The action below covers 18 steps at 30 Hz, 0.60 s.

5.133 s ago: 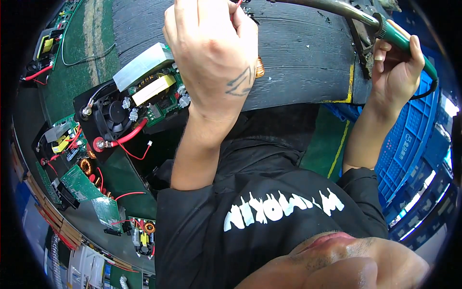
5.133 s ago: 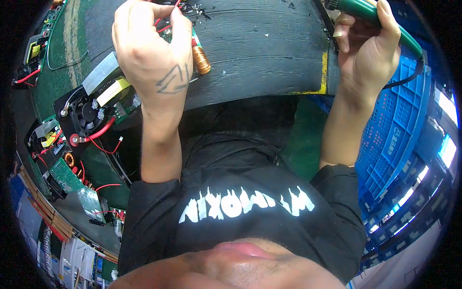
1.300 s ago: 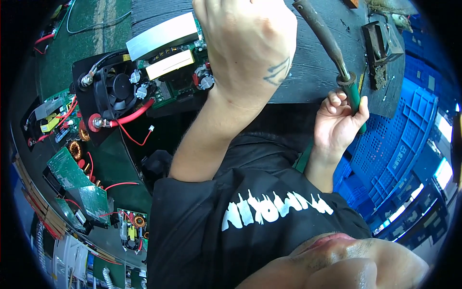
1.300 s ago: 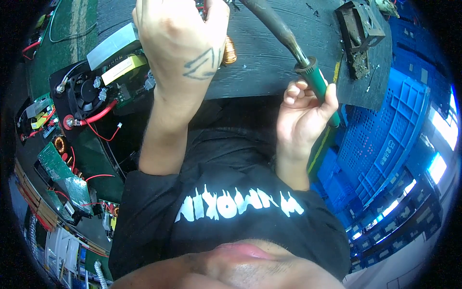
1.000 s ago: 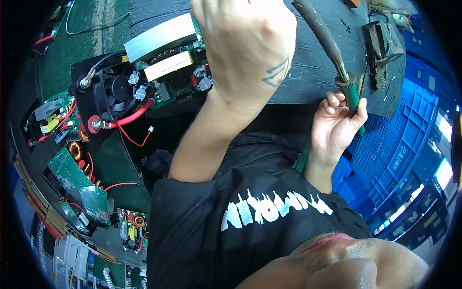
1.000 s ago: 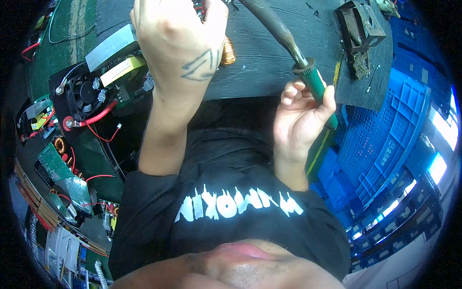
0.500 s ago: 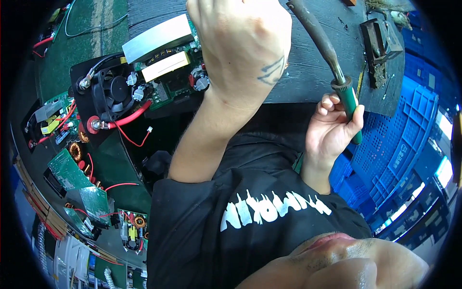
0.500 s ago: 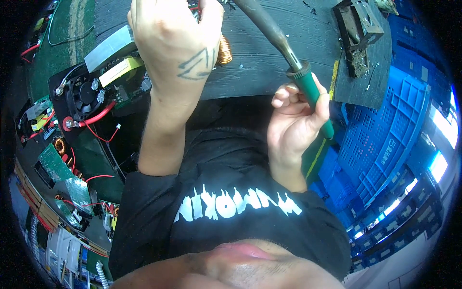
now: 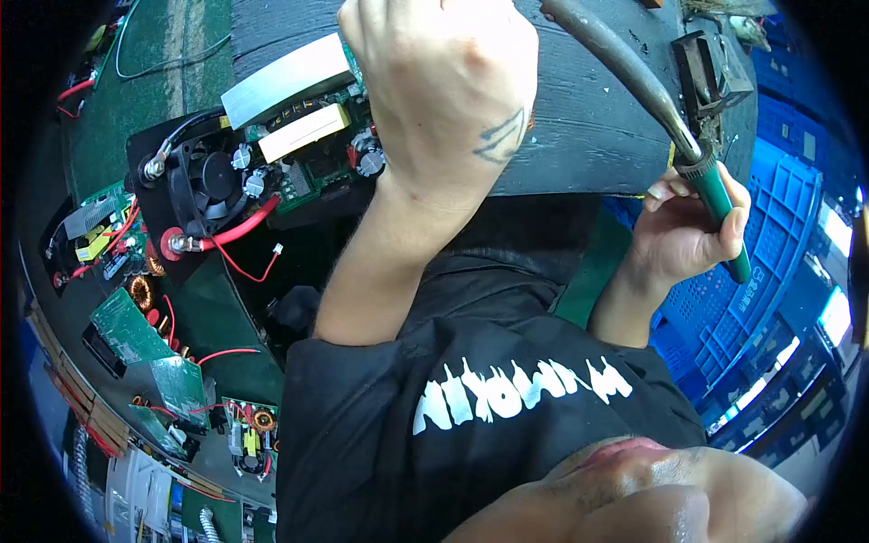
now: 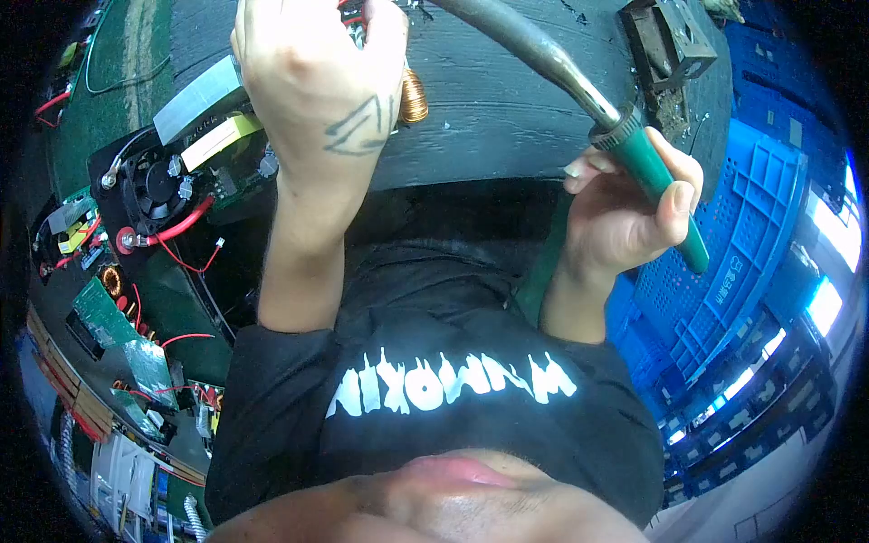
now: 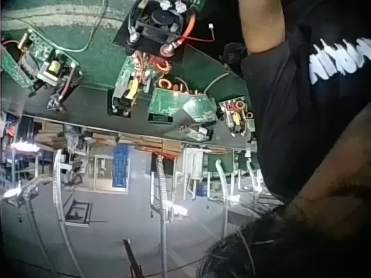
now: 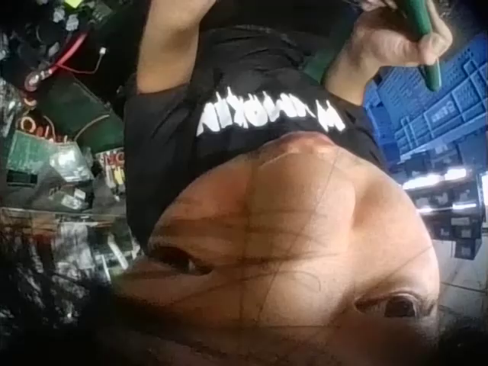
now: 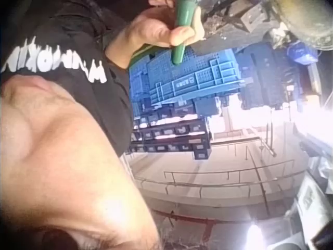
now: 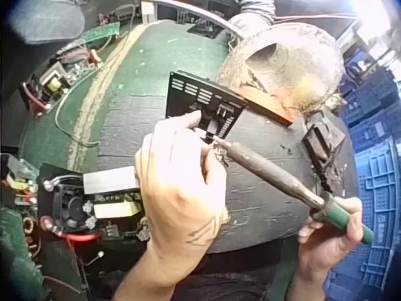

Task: Soldering electronic components onto printed circuit boards.

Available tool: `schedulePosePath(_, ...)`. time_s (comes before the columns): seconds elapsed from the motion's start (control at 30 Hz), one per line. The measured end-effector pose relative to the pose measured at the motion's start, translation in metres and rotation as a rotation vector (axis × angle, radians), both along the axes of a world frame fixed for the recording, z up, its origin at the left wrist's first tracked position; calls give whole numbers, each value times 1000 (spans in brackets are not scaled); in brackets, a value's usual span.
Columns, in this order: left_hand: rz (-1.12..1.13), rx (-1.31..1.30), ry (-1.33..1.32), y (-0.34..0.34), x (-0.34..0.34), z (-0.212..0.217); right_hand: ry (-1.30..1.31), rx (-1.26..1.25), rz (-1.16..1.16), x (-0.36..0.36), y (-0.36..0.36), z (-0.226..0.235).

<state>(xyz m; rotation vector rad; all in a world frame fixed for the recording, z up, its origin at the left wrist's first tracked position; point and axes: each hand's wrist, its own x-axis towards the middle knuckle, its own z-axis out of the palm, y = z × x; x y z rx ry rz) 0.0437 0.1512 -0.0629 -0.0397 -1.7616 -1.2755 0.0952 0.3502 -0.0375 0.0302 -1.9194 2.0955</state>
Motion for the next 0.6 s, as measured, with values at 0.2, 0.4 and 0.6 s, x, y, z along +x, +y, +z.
schedulePosePath(0.2,36,-23,2,0,-2,0,4,61,-22,-10,8,3)
schedulePosePath(0.4,11,26,-4,-1,0,-1,-35,-4,31,-15,12,-2)
schedulePosePath(0.6,61,-24,24,0,-5,-3,-38,-67,58,-16,15,-9)
